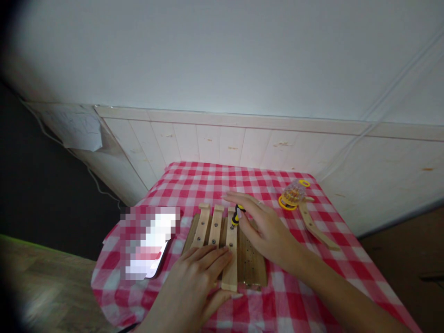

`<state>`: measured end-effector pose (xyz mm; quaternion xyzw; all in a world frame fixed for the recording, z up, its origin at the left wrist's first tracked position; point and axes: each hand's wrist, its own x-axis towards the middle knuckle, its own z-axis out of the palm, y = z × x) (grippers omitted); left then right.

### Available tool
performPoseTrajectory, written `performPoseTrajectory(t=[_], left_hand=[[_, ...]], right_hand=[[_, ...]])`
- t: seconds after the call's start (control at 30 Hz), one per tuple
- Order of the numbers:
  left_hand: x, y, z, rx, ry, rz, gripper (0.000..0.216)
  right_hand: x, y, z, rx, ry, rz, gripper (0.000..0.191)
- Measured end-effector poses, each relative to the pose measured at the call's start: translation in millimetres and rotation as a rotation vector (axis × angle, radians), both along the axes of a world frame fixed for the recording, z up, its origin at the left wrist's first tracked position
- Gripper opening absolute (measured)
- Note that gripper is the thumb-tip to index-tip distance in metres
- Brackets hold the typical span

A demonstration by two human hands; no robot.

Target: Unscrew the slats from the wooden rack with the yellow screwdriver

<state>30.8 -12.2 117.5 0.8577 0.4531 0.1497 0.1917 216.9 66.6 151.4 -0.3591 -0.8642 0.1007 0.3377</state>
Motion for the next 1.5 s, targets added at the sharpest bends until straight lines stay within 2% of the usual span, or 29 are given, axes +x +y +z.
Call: performPoseTrajectory(t=[0.27,0.37,0.53,0.63,0.97,1.27,1.4,1.5], left_hand=[[0.4,0.3,2.6,-0.018,0.006,0.004,0.040],[0.4,0.4,2.7,-0.015,0.008,0.006,0.039],[-0.4,0.7,0.8,-0.004,-0.003,-0.001,0.042],[-0.4,0.6,0.2,-0.005,-0.001,-0.002,0.041],[0.2,-1.2,-0.1,0.011,-0.011,0.000,0.038],[-0.2,-0.4,0.8,-0.026,-0.005,0.003,0.046],[0.2,-0.2,1.1,-0.028,-0.007,0.007,0.046],[-0.1,-0.2,0.5,-0.021,-0.007,0.009,0.042]], right_hand=[[-7.8,0.9,-4.3,-0.105,0.050,-0.058,0.014],[-6.4,1.5,-3.1,-0.128,0.041,-0.096,0.019],[-0.7,0.2,-4.2,-0.107,0.003,-0.056,0.035],[1.6,-0.3,-6.1,-0.067,-0.038,-0.042,0.038],[-0.7,2.2,-1.6,0.059,-0.131,-0.120,0.035],[2.5,5.2,-2.4,-0.015,0.073,-0.084,0.027],[3.1,2.9,-0.6,-0.040,0.060,-0.086,0.021],[4.0,1.7,4.1,-0.041,0.000,-0.057,0.024]])
